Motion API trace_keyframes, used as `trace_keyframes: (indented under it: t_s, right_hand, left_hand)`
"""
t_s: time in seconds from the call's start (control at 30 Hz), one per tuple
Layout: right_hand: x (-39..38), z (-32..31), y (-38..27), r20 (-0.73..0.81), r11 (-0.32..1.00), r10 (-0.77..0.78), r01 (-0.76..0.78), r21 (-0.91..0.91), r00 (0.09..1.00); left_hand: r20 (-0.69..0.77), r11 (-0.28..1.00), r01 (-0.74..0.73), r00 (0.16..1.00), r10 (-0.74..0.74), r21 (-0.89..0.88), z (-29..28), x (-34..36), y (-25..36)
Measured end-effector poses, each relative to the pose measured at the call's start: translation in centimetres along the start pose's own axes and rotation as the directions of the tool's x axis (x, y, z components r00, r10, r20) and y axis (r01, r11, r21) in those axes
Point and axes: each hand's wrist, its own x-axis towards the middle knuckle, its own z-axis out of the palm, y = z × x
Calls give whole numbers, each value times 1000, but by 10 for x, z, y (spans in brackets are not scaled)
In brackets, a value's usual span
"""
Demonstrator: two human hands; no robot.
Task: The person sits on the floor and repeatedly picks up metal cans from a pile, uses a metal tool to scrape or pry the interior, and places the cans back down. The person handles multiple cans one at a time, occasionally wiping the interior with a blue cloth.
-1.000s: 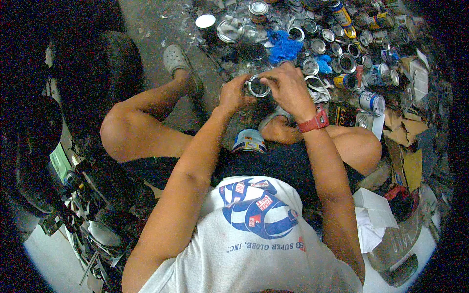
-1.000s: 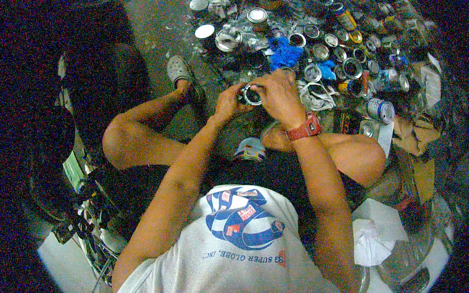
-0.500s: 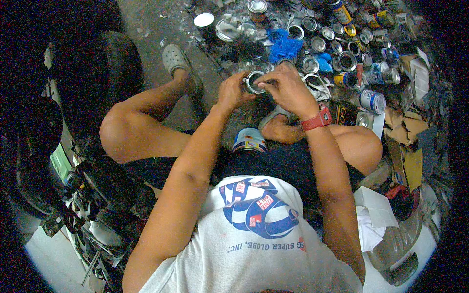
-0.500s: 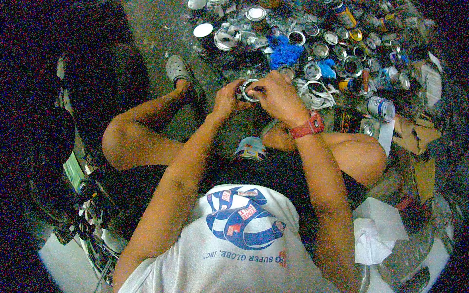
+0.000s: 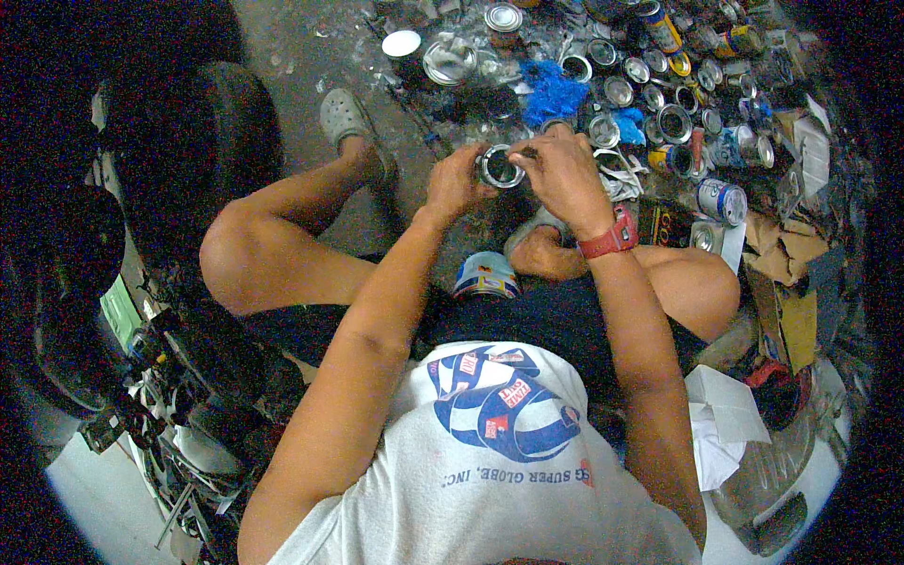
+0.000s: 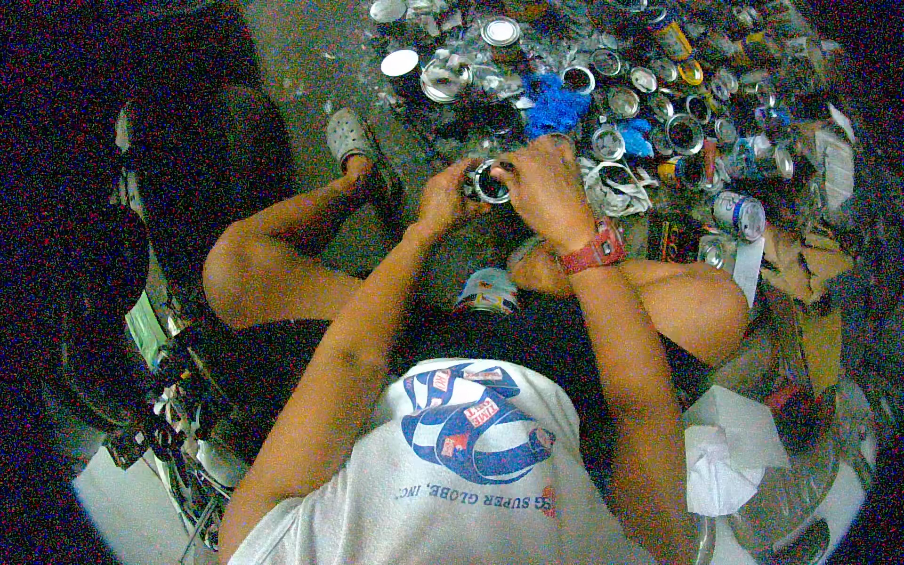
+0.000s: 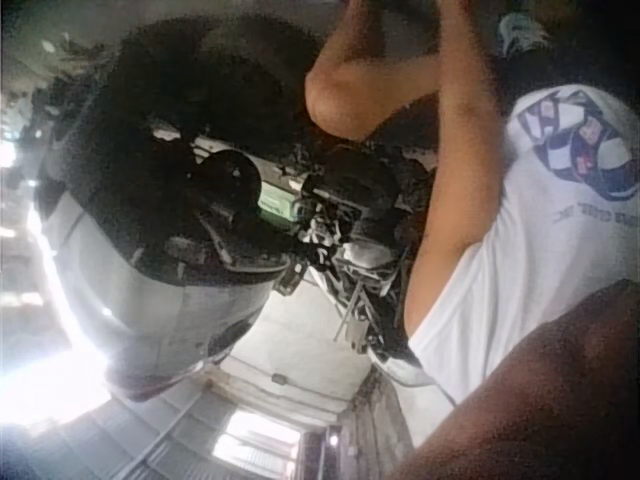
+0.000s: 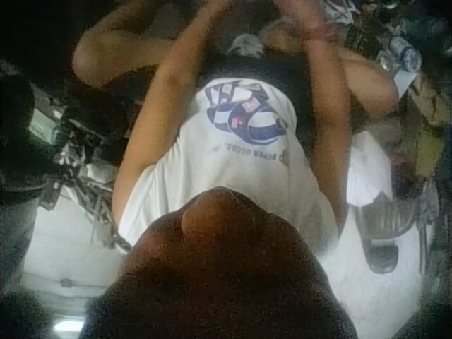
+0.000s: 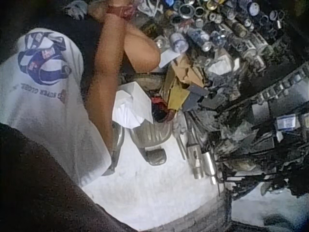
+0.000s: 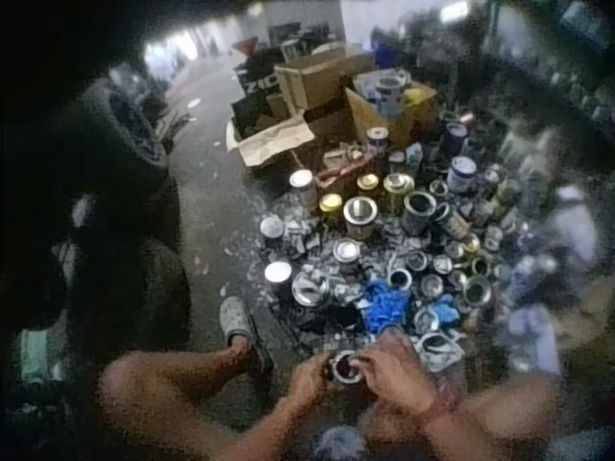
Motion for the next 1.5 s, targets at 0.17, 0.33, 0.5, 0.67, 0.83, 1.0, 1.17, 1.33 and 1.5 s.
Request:
trace_keyframes:
  t_s: [0.17, 0.33, 0.5, 0.67, 0.83, 1.0, 1.17, 1.33, 1.5]
  right_hand:
    - [0, 4, 11, 85, 994, 22, -13, -113, 996]
    - [-4, 1, 8, 24, 996, -52, 50, 67, 998]
    - [-7, 2, 7, -52, 992, -110, 113, 60, 993]
    - [-9, -8, 8, -7, 999, -34, 34, -12, 999]
    - [-10, -9, 11, 14, 990, -123, 122, 72, 992]
    - [-13, -22, 0, -122, 996, -73, 78, 36, 990]
    - [-22, 0, 19, 23, 783, 539, -511, 354, 842]
    - [-43, -28, 39, 62, 511, 606, -448, 734, 793]
    - [-64, -97, 23, -53, 532, 631, -382, 756, 774]
  left_hand:
    - [-28, 1000, -15, 999, 15, -23, 4, -4, -4]
    - [-3, 1000, -12, 1000, 12, 8, -3, 1, 1]
    - [-39, 998, -45, 998, 47, 53, -3, 4, 8]
    - [-125, 991, -132, 983, 135, 30, 3, 4, -5]
    - [-102, 992, -113, 988, 118, 55, -2, 7, -1]
    - [-114, 986, -137, 982, 147, 95, -12, 12, 16]
    - [-156, 973, -156, 971, 183, 170, -21, 12, 32]
    - [-153, 985, -159, 974, 169, 72, -22, 15, 39]
    - [-206, 982, -188, 962, 179, -28, -16, 22, 51]
